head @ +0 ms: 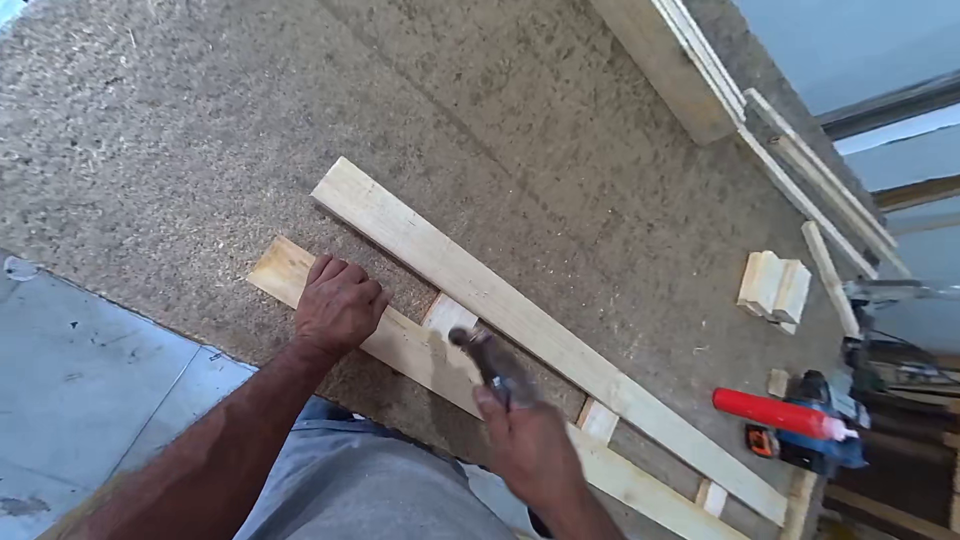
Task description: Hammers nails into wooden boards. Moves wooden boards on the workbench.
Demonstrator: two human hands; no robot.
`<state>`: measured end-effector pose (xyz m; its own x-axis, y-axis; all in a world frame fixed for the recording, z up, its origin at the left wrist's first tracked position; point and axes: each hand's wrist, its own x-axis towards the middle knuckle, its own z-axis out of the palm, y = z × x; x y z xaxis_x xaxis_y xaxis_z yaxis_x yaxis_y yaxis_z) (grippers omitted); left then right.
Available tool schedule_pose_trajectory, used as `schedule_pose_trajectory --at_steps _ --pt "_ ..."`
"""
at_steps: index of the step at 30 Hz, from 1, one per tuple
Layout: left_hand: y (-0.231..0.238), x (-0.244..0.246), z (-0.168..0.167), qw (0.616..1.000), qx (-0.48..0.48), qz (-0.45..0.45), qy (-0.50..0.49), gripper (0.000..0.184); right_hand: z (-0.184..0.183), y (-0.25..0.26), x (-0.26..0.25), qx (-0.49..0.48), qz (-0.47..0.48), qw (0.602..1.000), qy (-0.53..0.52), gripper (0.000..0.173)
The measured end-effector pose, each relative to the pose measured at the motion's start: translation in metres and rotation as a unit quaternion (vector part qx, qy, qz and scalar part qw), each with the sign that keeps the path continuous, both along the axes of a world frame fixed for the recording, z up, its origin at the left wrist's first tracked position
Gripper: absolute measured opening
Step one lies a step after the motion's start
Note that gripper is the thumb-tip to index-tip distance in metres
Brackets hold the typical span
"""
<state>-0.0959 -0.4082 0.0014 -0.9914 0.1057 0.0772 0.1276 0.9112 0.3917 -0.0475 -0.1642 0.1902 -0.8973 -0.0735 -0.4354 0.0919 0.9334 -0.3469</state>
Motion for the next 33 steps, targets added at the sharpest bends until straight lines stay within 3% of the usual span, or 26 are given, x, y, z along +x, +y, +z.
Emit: schedule_pose_trajectory --at_steps 2,4,6,7,8,10,12,14,15,17,18,19,20,21,23,25,27,29,31,33 --pt "0.0 -0.001 0.0 1.0 0.003 0.002 0.007 0.05 0.018 -0.008 -0.02 -0.107 -0.011 0.988 0.116 0.049" --pt "0.001 0.0 0.0 1.0 0.003 0.003 0.011 0.05 0.019 -0.015 -0.029 -0.161 -0.039 0.977 0.132 0.046" --pt "0.0 0.0 -0.001 1.0 0.005 0.004 0.018 0.05 0.007 -0.018 -0.027 -0.096 -0.048 0.994 -0.009 0.046" --pt "0.0 0.0 -0.002 1.0 0.006 0.005 0.019 0.05 0.004 -0.019 -0.03 -0.017 -0.042 0.987 -0.154 0.046" --pt "0.001 0.0 -0.001 1.0 0.008 0.006 0.018 0.05 0.0 -0.018 -0.033 0.056 -0.03 0.957 -0.284 0.049" --pt "0.001 -0.001 0.0 1.0 0.01 0.01 0.014 0.05 0.009 -0.011 -0.039 0.103 -0.003 0.918 -0.383 0.052" --pt "0.0 0.001 0.0 1.0 0.01 0.013 0.003 0.049 0.038 -0.011 -0.048 0.063 0.002 0.942 -0.328 0.052" --pt "0.001 -0.001 0.001 1.0 0.011 0.011 0.001 0.048 0.058 -0.01 -0.052 -0.026 -0.019 0.991 -0.127 0.053" --pt "0.001 -0.001 0.001 1.0 0.01 0.011 0.002 0.048 0.058 -0.01 -0.051 -0.087 -0.028 0.996 -0.004 0.054" --pt "0.002 0.0 0.001 1.0 0.01 0.01 0.003 0.048 0.04 -0.015 -0.039 -0.214 -0.037 0.963 0.162 0.049" --pt "0.002 0.0 0.001 1.0 0.012 0.011 0.002 0.048 0.017 -0.013 -0.025 -0.25 -0.038 0.949 0.191 0.05" --pt "0.001 0.0 0.001 1.0 0.014 0.011 -0.002 0.047 -0.013 -0.004 -0.006 -0.242 -0.031 0.953 0.179 0.053" --pt "0.001 0.0 0.001 1.0 0.015 0.011 -0.004 0.047 -0.041 0.009 0.014 -0.169 0.0 0.978 0.125 0.056" --pt "0.001 0.0 0.0 1.0 0.013 0.012 -0.004 0.047 -0.055 0.018 0.028 -0.06 0.034 0.997 0.019 0.057" --pt "0.002 0.001 0.001 1.0 0.011 0.01 -0.006 0.047 -0.061 0.017 0.033 0.074 0.061 0.989 -0.11 0.064" --pt "0.0 -0.002 0.002 1.0 0.005 0.012 -0.005 0.047 -0.036 0.003 0.017 0.051 0.085 0.995 -0.023 0.068" --pt "0.001 -0.002 0.003 1.0 0.006 0.011 -0.011 0.047 -0.005 -0.012 -0.009 -0.059 0.062 0.991 0.104 0.062" --pt "0.002 -0.003 0.003 1.0 0.003 0.012 -0.014 0.048 0.013 -0.023 -0.033 -0.167 -0.002 0.976 0.137 0.054" --pt "0.001 -0.002 0.002 1.0 0.006 0.012 -0.007 0.048 0.011 -0.029 -0.04 -0.21 -0.072 0.971 0.085 0.049" --pt "0.001 -0.003 0.003 1.0 0.01 0.012 -0.009 0.048 -0.007 -0.025 -0.037 -0.128 -0.096 0.982 -0.102 0.047"
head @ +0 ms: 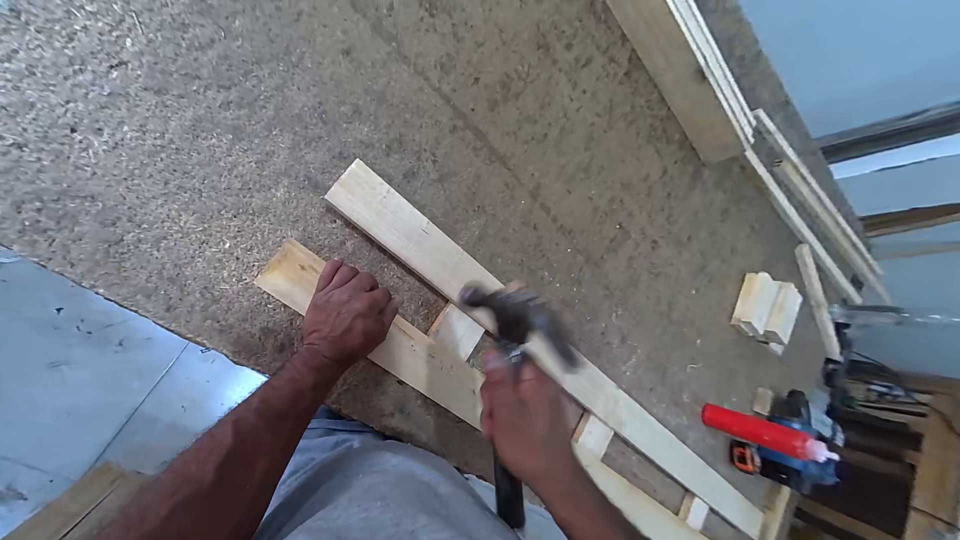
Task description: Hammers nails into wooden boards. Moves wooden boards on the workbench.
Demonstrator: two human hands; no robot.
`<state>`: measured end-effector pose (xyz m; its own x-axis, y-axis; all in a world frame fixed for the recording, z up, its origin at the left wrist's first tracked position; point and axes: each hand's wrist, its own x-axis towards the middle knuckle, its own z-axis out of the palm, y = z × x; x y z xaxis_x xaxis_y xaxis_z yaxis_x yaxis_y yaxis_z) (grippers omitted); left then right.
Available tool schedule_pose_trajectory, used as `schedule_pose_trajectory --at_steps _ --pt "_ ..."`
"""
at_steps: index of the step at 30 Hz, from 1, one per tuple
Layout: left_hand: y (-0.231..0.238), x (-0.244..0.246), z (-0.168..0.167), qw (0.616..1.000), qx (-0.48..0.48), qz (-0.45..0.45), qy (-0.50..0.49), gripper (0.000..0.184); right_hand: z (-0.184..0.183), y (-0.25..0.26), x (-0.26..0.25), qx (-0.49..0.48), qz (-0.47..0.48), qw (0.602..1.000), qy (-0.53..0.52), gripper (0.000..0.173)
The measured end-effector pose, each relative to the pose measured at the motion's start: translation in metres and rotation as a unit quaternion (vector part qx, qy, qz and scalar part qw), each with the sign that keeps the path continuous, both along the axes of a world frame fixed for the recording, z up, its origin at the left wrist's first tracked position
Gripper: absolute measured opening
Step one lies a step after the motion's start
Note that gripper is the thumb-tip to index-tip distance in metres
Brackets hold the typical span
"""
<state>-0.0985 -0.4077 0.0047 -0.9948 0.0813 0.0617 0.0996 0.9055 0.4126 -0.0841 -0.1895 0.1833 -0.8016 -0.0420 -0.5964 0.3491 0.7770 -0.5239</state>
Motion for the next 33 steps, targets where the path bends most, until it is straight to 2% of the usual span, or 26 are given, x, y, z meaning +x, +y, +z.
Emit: schedule_pose_trajectory --at_steps 2,3,4,5,7,9,11,12,13,14,15,16,17,18,20,22,24,25,26,27,28,29,30,31,32,33 --pt "0.001 0.002 0.0 1.0 0.006 -0.002 -0.003 0.049 -0.01 0.01 -0.003 0.086 0.053 0.963 -0.25 0.05" --pt "0.001 0.001 -0.001 1.0 0.008 -0.002 0.002 0.049 -0.006 0.015 -0.006 0.09 0.062 0.947 -0.303 0.051" --pt "0.0 -0.001 -0.001 1.0 0.007 0.001 0.006 0.048 0.006 0.017 -0.012 0.084 0.069 0.945 -0.31 0.051" --pt "0.0 0.0 -0.001 1.0 0.006 0.006 0.005 0.048 0.023 0.015 -0.018 0.069 0.069 0.958 -0.268 0.049" --pt "0.002 0.001 0.0 1.0 0.008 0.008 0.0 0.046 0.05 0.011 -0.024 0.015 0.029 0.997 -0.067 0.047" --pt "0.002 0.0 0.0 1.0 0.011 0.009 0.003 0.046 0.054 0.007 -0.021 -0.067 -0.014 0.984 0.166 0.049" --pt "0.002 0.001 -0.001 1.0 0.011 0.009 0.008 0.046 0.023 0.007 -0.004 -0.122 -0.015 0.944 0.306 0.049" --pt "0.002 0.001 -0.002 1.0 0.012 0.01 0.012 0.046 -0.006 0.014 0.013 -0.116 0.01 0.939 0.323 0.051" --pt "0.001 0.001 -0.002 1.0 0.016 0.01 0.017 0.046 -0.035 0.026 0.033 -0.056 0.07 0.95 0.3 0.053" --pt "0.001 0.002 -0.002 1.0 0.02 0.009 0.018 0.045 -0.052 0.034 0.05 0.044 0.144 0.964 0.221 0.053" --pt "0.001 0.003 -0.002 1.0 0.02 0.008 0.016 0.046 -0.058 0.035 0.057 0.126 0.181 0.971 0.09 0.055" --pt "0.002 0.004 -0.002 1.0 0.019 0.007 0.016 0.046 -0.058 0.032 0.056 0.172 0.2 0.964 0.014 0.058" --pt "0.001 0.001 -0.002 1.0 0.015 0.008 0.018 0.046 -0.05 0.027 0.05 0.189 0.213 0.958 0.018 0.062" --pt "0.001 0.0 -0.002 1.0 0.008 0.012 0.018 0.046 -0.037 0.022 0.042 0.18 0.215 0.957 0.075 0.062" --pt "0.002 0.001 -0.002 1.0 0.006 0.009 0.013 0.046 -0.005 0.009 0.021 0.086 0.169 0.962 0.198 0.059" --pt "0.002 0.0 -0.003 1.0 -0.001 0.009 0.013 0.047 0.017 -0.005 -0.004 -0.041 0.088 0.966 0.239 0.054" --pt "0.002 0.001 -0.002 1.0 -0.001 0.009 0.008 0.047 0.022 -0.019 -0.014 -0.09 0.04 0.968 0.233 0.05" --pt "0.002 0.001 -0.002 1.0 0.001 0.011 0.007 0.045 0.016 -0.023 -0.013 -0.071 0.051 0.976 0.199 0.05" --pt "0.001 0.0 -0.002 1.0 0.004 0.013 0.006 0.042 0.009 -0.025 -0.012 -0.012 0.089 0.988 0.127 0.049" --pt "0.001 0.001 -0.001 1.0 0.007 0.013 0.005 0.039 0.007 -0.029 -0.013 0.079 0.142 0.987 -0.002 0.047" --pt "0.002 0.001 -0.001 1.0 0.012 0.014 0.006 0.037 0.005 -0.034 -0.017 0.164 0.192 0.957 -0.143 0.048" --pt "0.002 0.002 -0.001 1.0 0.013 0.013 0.009 0.037 0.006 -0.037 -0.022 0.21 0.223 0.924 -0.228 0.048" --pt "0.001 0.0 -0.002 1.0 0.013 0.014 0.015 0.037 0.016 -0.039 -0.03 0.227 0.243 0.905 -0.265 0.049" --pt "0.001 -0.001 -0.003 1.0 0.011 0.016 0.02 0.036 0.031 -0.041 -0.036 0.23 0.26 0.902 -0.257 0.049" --pt "0.001 0.001 -0.004 1.0 0.011 0.017 0.02 0.036 0.049 -0.043 -0.038 0.222 0.266 0.916 -0.203 0.051" --pt "0.001 0.001 -0.005 1.0 0.013 0.016 0.02 0.037 0.065 -0.043 -0.038 0.199 0.264 0.939 -0.099 0.053"
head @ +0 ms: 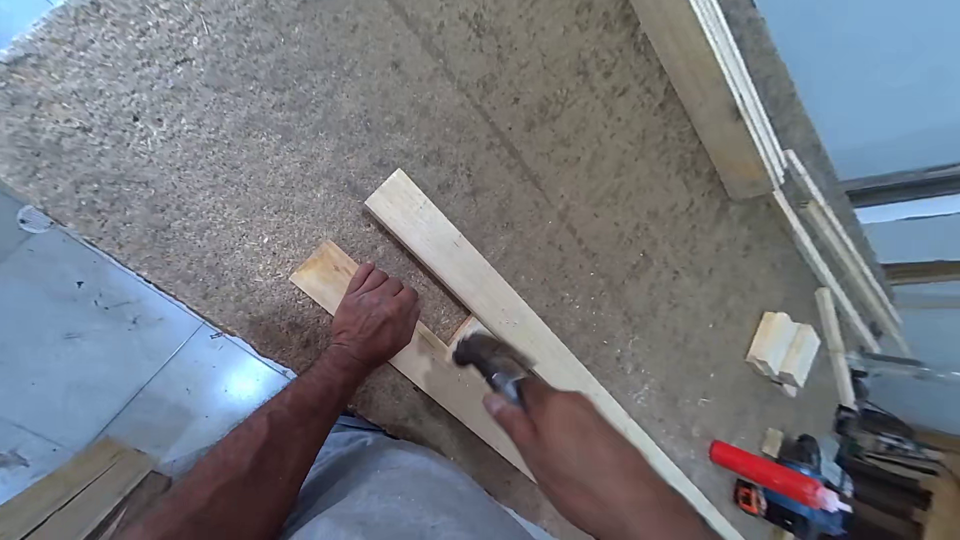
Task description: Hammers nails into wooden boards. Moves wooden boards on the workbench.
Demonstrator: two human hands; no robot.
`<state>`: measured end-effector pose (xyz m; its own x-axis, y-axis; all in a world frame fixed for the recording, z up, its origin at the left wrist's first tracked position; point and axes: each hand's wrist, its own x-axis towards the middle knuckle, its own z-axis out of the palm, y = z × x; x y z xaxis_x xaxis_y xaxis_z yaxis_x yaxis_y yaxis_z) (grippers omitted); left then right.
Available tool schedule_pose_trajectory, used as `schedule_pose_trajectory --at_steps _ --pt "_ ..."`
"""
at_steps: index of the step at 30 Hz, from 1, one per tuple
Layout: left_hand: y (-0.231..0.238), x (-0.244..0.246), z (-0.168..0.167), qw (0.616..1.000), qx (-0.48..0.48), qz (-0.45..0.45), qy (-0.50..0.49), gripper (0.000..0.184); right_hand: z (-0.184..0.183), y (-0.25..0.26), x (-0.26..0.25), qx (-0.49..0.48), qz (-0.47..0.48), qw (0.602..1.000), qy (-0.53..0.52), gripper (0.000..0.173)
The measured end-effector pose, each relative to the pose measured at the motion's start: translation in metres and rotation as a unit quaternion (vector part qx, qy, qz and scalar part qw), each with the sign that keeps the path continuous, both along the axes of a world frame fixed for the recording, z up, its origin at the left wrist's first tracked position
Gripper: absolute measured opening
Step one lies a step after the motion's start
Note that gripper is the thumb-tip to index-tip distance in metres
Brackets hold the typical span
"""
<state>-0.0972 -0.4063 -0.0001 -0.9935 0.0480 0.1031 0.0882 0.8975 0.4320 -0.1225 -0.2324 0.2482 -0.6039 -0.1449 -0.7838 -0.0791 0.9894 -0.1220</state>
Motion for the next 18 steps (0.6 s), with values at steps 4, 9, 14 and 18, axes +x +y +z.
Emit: schedule_pose_trajectory --at_steps 4,9,14,18 --pt "0.002 -0.001 0.0 1.0 0.006 0.007 0.01 0.037 -0.018 0.01 0.023 -0.357 -0.036 0.873 0.331 0.051" --pt "0.0 -0.001 0.002 1.0 0.009 -0.002 0.003 0.038 -0.132 0.06 0.088 -0.125 -0.023 0.982 0.142 0.055" --pt "-0.001 -0.002 0.012 1.0 0.008 0.001 -0.006 0.035 -0.096 0.051 0.068 -0.157 -0.068 0.951 0.258 0.063" --pt "0.013 -0.004 0.015 0.997 0.062 -0.019 0.051 0.041 -0.049 0.068 0.002 -0.123 -0.221 0.959 0.126 0.049"
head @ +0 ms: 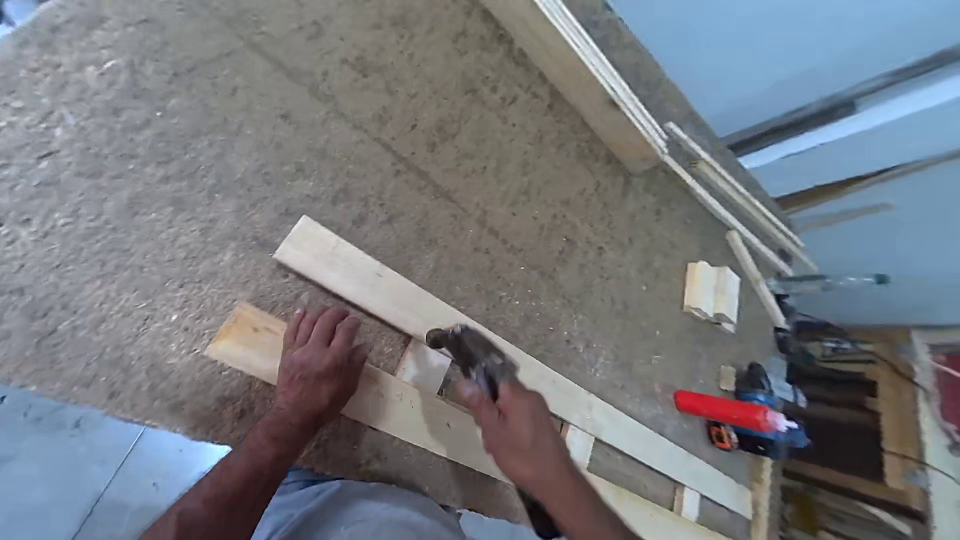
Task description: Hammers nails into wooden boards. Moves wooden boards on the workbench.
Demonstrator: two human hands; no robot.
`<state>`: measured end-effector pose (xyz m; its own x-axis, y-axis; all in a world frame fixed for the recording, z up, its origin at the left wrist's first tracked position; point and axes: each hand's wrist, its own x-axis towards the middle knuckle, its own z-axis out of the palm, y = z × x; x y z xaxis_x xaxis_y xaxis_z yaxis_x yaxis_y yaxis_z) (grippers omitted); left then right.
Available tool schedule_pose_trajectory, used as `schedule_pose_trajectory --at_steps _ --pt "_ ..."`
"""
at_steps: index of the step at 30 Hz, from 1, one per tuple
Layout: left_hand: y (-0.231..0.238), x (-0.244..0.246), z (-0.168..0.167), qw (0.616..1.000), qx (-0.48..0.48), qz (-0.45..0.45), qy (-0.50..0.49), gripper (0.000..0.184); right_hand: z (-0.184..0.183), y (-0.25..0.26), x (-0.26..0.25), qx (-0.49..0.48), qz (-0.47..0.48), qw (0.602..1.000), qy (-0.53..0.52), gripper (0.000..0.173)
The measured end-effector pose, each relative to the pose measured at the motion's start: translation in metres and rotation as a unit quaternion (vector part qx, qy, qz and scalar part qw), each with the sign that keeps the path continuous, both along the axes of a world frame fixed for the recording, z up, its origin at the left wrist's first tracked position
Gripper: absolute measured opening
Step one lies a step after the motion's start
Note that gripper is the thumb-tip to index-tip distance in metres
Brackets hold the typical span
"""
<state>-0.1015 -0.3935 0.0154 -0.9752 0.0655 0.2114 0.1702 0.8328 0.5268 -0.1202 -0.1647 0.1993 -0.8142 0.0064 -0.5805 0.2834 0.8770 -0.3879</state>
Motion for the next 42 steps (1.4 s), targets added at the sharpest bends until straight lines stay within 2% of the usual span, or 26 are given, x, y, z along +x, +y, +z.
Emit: schedule_pose_trajectory --at_steps 2,5,8,9,11,13,15,17,19,20,21,23,25,26,28,30,31,32,33,34,35,36,37,38,40,42 --pt "0.012 -0.001 -0.004 0.999 -0.024 -0.033 -0.026 0.054 0.012 0.016 -0.028 -0.015 -0.059 0.997 -0.038 0.04" --pt "0.021 -0.004 -0.01 0.993 -0.091 -0.046 -0.065 0.065 0.031 0.02 -0.056 -0.072 -0.112 0.99 0.04 0.036" --pt "0.021 -0.003 -0.01 0.991 -0.106 -0.038 -0.065 0.064 0.011 0.011 -0.063 -0.117 -0.144 0.981 0.065 0.041" --pt "0.021 -0.003 -0.01 0.992 -0.106 -0.034 -0.064 0.063 -0.003 0.01 -0.061 -0.099 -0.142 0.985 0.012 0.042" --pt "0.023 -0.003 -0.009 0.993 -0.102 -0.024 -0.058 0.06 -0.017 0.014 -0.065 -0.047 -0.119 0.976 -0.177 0.041" --pt "0.023 -0.004 -0.009 0.993 -0.102 -0.018 -0.048 0.057 0.0 0.02 -0.081 -0.033 -0.094 0.959 -0.267 0.042" --pt "0.024 -0.003 -0.01 0.993 -0.102 -0.014 -0.049 0.056 0.028 0.025 -0.095 -0.054 -0.091 0.971 -0.214 0.042" --pt "0.025 -0.002 -0.011 0.993 -0.102 -0.015 -0.051 0.055 0.039 0.027 -0.102 -0.103 -0.137 0.984 -0.046 0.045" --pt "0.026 -0.002 -0.012 0.993 -0.102 -0.015 -0.052 0.055 0.025 0.024 -0.097 -0.136 -0.167 0.972 0.092 0.048" --pt "0.026 -0.002 -0.012 0.993 -0.104 -0.012 -0.052 0.055 0.01 0.023 -0.087 -0.132 -0.16 0.973 0.104 0.049" --pt "0.025 -0.003 -0.012 0.993 -0.106 -0.01 -0.052 0.055 -0.006 0.023 -0.073 -0.11 -0.133 0.983 0.056 0.047" --pt "0.026 -0.001 -0.012 0.993 -0.103 -0.005 -0.05 0.054 -0.025 0.025 -0.058 -0.043 -0.053 0.985 -0.16 0.044" --pt "0.025 -0.005 -0.012 0.994 -0.105 -0.006 -0.041 0.053 -0.015 0.027 -0.066 -0.04 -0.032 0.972 -0.231 0.045" --pt "0.025 -0.004 -0.012 0.993 -0.106 -0.008 -0.043 0.053 -0.003 0.03 -0.072 -0.056 -0.041 0.979 -0.194 0.044" --pt "0.025 -0.002 -0.011 0.993 -0.106 -0.013 -0.05 0.054 0.02 0.037 -0.081 -0.116 -0.082 0.989 -0.027 0.044" --pt "0.025 -0.003 -0.011 0.993 -0.11 -0.014 -0.048 0.054 0.024 0.033 -0.089 -0.187 -0.152 0.962 0.13 0.048" --pt "0.024 -0.004 -0.011 0.993 -0.111 -0.013 -0.045 0.055 0.016 0.031 -0.085 -0.198 -0.167 0.952 0.162 0.05" --pt "0.024 -0.004 -0.011 0.993 -0.112 -0.012 -0.044 0.055 0.001 0.03 -0.075 -0.182 -0.155 0.959 0.149 0.05" --pt "0.024 -0.004 -0.012 0.993 -0.113 -0.011 -0.042 0.055 -0.014 0.032 -0.063 -0.142 -0.121 0.979 0.077 0.047" --pt "0.024 -0.004 -0.011 0.993 -0.113 -0.01 -0.041 0.055 -0.023 0.034 -0.058 -0.085 -0.073 0.992 -0.058 0.047" --pt "0.024 -0.004 -0.01 0.993 -0.114 -0.011 -0.04 0.054 -0.025 0.033 -0.061 -0.036 -0.016 0.983 -0.181 0.048" --pt "0.024 -0.006 -0.011 0.993 -0.116 -0.01 -0.037 0.053 -0.019 0.031 -0.07 -0.012 0.022 0.968 -0.25 0.048" --pt "0.024 -0.008 -0.012 0.993 -0.115 -0.008 -0.03 0.052 -0.008 0.031 -0.079 -0.007 0.038 0.963 -0.266 0.048" --pt "0.024 -0.006 -0.012 0.993 -0.114 -0.009 -0.033 0.052 0.006 0.031 -0.084 -0.015 0.024 0.971 -0.236 0.047" --pt "0.025 -0.003 -0.011 0.993 -0.114 -0.014 -0.041 0.052 0.028 0.035 -0.087 -0.069 -0.056 0.994 -0.063 0.046" --pt "0.025 -0.003 -0.011 0.993 -0.112 -0.013 -0.04 0.053 0.027 0.031 -0.088 -0.15 -0.14 0.972 0.114 0.047"
